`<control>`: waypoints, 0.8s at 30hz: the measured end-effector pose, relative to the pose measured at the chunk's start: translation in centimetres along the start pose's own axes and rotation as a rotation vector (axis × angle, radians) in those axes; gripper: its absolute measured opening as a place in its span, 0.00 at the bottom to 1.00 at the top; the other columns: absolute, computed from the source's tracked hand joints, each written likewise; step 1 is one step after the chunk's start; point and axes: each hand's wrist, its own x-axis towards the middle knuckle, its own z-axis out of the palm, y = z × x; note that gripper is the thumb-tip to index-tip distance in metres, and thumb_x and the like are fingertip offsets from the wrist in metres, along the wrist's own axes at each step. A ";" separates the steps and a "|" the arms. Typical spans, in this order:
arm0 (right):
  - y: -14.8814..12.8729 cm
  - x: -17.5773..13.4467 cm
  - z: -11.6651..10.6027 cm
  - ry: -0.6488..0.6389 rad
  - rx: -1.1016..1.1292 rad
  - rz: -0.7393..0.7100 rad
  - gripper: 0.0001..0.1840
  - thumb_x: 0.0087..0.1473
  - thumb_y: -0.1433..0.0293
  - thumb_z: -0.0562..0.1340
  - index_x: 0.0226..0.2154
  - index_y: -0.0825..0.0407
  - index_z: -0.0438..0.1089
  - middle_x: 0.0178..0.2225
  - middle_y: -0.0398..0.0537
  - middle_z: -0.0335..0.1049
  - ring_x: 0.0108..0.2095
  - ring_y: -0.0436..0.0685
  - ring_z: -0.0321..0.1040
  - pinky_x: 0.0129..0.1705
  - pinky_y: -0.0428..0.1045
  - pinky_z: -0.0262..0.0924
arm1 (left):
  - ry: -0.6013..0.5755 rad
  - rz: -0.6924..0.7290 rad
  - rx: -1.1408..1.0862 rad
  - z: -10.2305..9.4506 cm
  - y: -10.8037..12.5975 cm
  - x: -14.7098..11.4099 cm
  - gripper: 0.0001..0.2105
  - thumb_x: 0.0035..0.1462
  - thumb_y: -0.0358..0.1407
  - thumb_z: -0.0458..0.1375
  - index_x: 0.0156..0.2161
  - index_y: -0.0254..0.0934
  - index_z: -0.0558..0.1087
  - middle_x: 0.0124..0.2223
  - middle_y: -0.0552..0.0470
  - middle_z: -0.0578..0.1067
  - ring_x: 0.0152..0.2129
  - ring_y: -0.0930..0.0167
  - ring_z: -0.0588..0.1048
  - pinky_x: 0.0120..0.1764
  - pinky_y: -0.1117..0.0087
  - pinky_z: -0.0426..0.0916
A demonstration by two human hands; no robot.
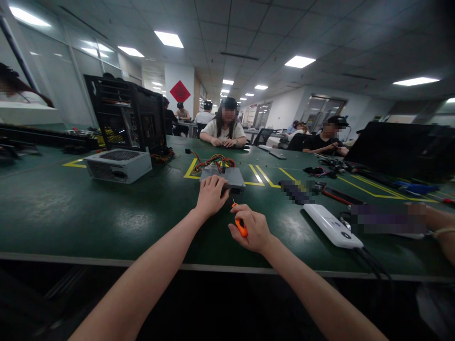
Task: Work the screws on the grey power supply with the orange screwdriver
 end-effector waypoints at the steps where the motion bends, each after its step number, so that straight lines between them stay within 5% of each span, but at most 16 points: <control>1: 0.0 0.0 -0.1 -0.008 -0.009 0.001 0.06 0.51 0.68 0.56 0.32 0.52 0.58 0.32 0.50 0.69 0.27 0.50 0.66 0.28 0.45 0.58 | 0.002 0.001 0.000 0.0 0.0 0.0 0.12 0.56 0.37 0.52 0.45 0.39 0.66 0.43 0.48 0.68 0.42 0.63 0.64 0.46 0.61 0.58; 7: -0.1 0.3 -0.4 -0.044 -0.067 -0.058 0.07 0.50 0.65 0.57 0.27 0.52 0.62 0.30 0.46 0.70 0.26 0.50 0.65 0.30 0.47 0.57 | 0.006 -0.002 0.001 0.0 -0.1 0.0 0.11 0.56 0.37 0.52 0.45 0.39 0.66 0.44 0.48 0.68 0.42 0.63 0.64 0.45 0.61 0.58; 24: -0.3 0.2 -0.1 -0.017 0.032 0.076 0.07 0.52 0.66 0.56 0.33 0.53 0.60 0.34 0.51 0.66 0.32 0.51 0.65 0.30 0.46 0.60 | 0.002 0.007 0.014 0.1 0.0 -0.2 0.11 0.56 0.36 0.52 0.45 0.39 0.66 0.44 0.47 0.68 0.43 0.63 0.64 0.46 0.60 0.58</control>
